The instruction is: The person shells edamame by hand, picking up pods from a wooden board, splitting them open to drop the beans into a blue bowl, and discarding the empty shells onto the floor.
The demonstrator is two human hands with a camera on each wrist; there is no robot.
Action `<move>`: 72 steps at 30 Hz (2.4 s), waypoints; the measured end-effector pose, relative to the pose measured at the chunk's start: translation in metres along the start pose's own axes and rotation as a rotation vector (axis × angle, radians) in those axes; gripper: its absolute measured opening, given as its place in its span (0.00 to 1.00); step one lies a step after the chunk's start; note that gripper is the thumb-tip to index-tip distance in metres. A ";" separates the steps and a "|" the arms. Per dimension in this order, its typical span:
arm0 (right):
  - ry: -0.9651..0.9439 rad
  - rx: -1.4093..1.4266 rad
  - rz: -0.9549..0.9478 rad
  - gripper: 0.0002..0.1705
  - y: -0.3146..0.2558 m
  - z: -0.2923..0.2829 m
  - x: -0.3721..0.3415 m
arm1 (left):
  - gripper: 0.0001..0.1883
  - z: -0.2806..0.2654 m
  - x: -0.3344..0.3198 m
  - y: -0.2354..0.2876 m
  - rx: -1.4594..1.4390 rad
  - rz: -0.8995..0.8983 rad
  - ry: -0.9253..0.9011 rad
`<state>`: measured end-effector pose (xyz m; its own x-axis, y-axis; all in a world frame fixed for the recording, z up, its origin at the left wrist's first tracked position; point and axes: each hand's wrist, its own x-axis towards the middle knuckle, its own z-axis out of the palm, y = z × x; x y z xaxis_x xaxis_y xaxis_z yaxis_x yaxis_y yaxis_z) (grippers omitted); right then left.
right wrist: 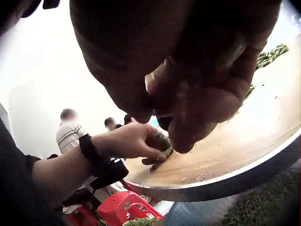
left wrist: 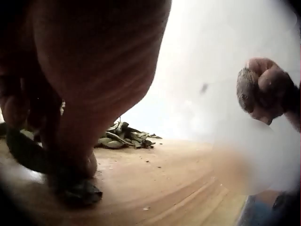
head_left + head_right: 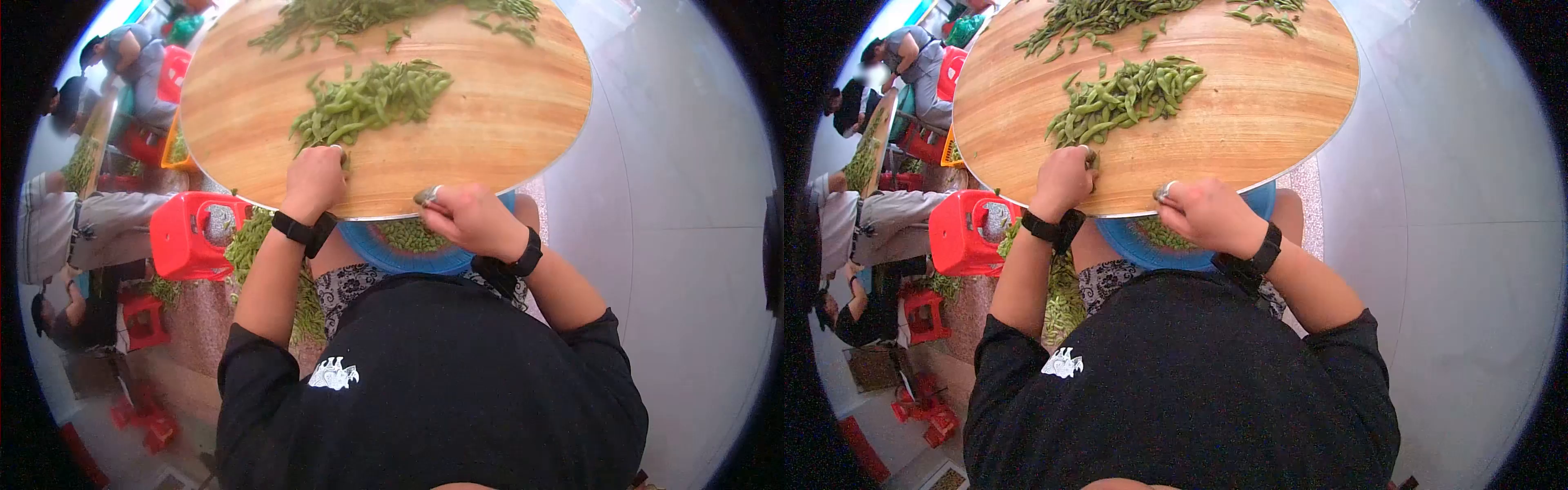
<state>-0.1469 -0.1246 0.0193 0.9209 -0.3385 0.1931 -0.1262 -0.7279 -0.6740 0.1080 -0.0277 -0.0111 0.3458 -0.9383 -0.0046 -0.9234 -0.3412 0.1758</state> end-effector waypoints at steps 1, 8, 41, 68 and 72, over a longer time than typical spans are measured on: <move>0.032 -0.002 0.051 0.14 0.000 -0.004 0.001 | 0.08 0.001 0.002 -0.002 -0.079 -0.021 0.013; 0.265 0.364 0.207 0.07 -0.012 0.004 0.018 | 0.09 -0.009 -0.028 0.045 -2.188 -0.034 -0.016; 0.201 0.288 -0.096 0.08 -0.022 -0.020 0.019 | 0.12 -0.023 -0.056 0.071 -1.655 0.080 0.289; 0.380 -0.077 -0.010 0.12 -0.023 0.000 0.021 | 0.09 -0.027 -0.044 0.092 -1.561 -0.219 0.196; 0.372 -0.126 -0.091 0.09 -0.026 -0.001 0.019 | 0.09 -0.032 -0.045 0.090 -1.582 -0.234 0.189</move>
<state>-0.1269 -0.1125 0.0418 0.7371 -0.4452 0.5085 -0.1156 -0.8243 -0.5542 0.0141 -0.0144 0.0360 0.5729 -0.8155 -0.0819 0.1987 0.0412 0.9792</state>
